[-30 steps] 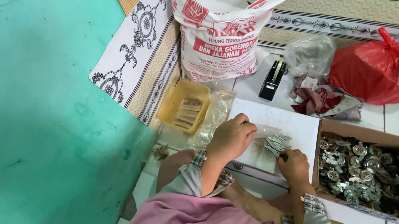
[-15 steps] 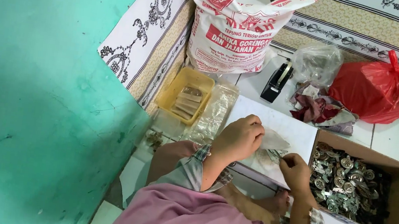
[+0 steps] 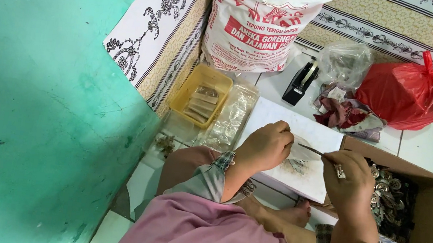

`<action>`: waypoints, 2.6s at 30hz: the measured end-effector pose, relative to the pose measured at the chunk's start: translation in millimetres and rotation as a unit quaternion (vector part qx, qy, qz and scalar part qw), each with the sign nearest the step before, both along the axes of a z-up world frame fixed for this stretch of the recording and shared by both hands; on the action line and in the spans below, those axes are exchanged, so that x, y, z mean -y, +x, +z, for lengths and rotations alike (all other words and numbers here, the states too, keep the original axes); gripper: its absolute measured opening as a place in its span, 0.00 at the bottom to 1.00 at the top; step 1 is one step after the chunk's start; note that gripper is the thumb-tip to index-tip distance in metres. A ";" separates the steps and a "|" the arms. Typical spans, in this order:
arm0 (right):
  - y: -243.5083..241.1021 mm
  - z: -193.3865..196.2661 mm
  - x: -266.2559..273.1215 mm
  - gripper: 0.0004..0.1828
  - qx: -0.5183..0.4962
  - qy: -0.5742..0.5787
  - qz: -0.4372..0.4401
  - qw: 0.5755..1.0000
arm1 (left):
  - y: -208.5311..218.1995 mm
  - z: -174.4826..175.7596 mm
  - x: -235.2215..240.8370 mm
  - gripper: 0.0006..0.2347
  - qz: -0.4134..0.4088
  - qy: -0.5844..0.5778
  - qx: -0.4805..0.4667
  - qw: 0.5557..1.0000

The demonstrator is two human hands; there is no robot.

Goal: The person sits on the floor and sorts small metal parts from a cardboard box onto a white board. They then pick up a small plastic bag and place the sorted metal parts into it.

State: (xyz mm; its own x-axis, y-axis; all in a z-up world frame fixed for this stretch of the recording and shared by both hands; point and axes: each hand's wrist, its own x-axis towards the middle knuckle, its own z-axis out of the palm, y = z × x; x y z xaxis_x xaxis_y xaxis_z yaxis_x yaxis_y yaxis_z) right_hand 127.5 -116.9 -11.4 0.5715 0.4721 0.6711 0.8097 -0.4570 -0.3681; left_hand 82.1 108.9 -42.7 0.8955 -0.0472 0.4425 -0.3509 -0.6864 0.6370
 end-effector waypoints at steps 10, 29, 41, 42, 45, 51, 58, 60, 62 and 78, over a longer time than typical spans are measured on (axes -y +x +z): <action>19.5 -6.5 -55.7 0.09 -0.039 -0.006 0.033 0.999 | -4.4 1.3 -9.5 0.07 0.020 0.039 0.013 0.999; 15.4 -164.6 13.9 0.13 -0.406 -0.260 -0.225 0.847 | -0.4 27.7 -2.6 0.03 0.015 -0.034 0.129 0.991; 36.7 -219.0 25.1 0.19 -0.423 -0.254 -0.205 0.845 | 3.2 -3.4 -17.7 0.04 0.033 0.007 0.063 0.997; 35.7 -215.3 24.1 0.19 -0.424 -0.255 -0.205 0.845 | 2.7 -5.8 -17.2 0.04 0.033 0.007 0.063 0.997; 33.8 -205.2 19.5 0.19 -0.450 -0.256 -0.204 0.831 | 1.1 -8.6 -16.2 0.03 0.043 0.015 0.041 0.998; 33.3 -203.9 18.0 0.14 -0.464 -0.266 -0.202 0.820 | 0.5 -18.6 -11.5 0.04 0.033 -0.015 0.020 0.999; 31.0 -199.5 15.6 0.18 -0.475 -0.233 -0.213 0.821 | -1.7 -26.1 -10.5 0.04 0.035 -0.005 0.039 0.999; 32.6 -202.7 16.5 0.18 -0.469 -0.234 -0.212 0.825 | -0.5 -26.2 -10.3 0.04 0.036 -0.002 0.044 0.998; 30.8 -203.5 16.4 0.17 -0.462 -0.245 -0.217 0.825 | 0.1 -29.2 -9.9 0.04 0.041 -0.009 0.052 0.998; -6.7 -18.6 14.8 0.15 -0.156 0.077 -0.029 0.984 | 1.0 -36.0 -9.6 0.04 0.050 -0.008 0.043 0.998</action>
State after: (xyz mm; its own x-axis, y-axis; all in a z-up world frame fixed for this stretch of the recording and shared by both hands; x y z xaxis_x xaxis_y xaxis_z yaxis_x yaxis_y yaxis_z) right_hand 120.8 -131.7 -30.0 0.7848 0.3389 0.5188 0.6197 -0.4188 -0.6638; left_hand 83.1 118.5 -78.7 0.8536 0.0494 0.5186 -0.3348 -0.7106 0.6189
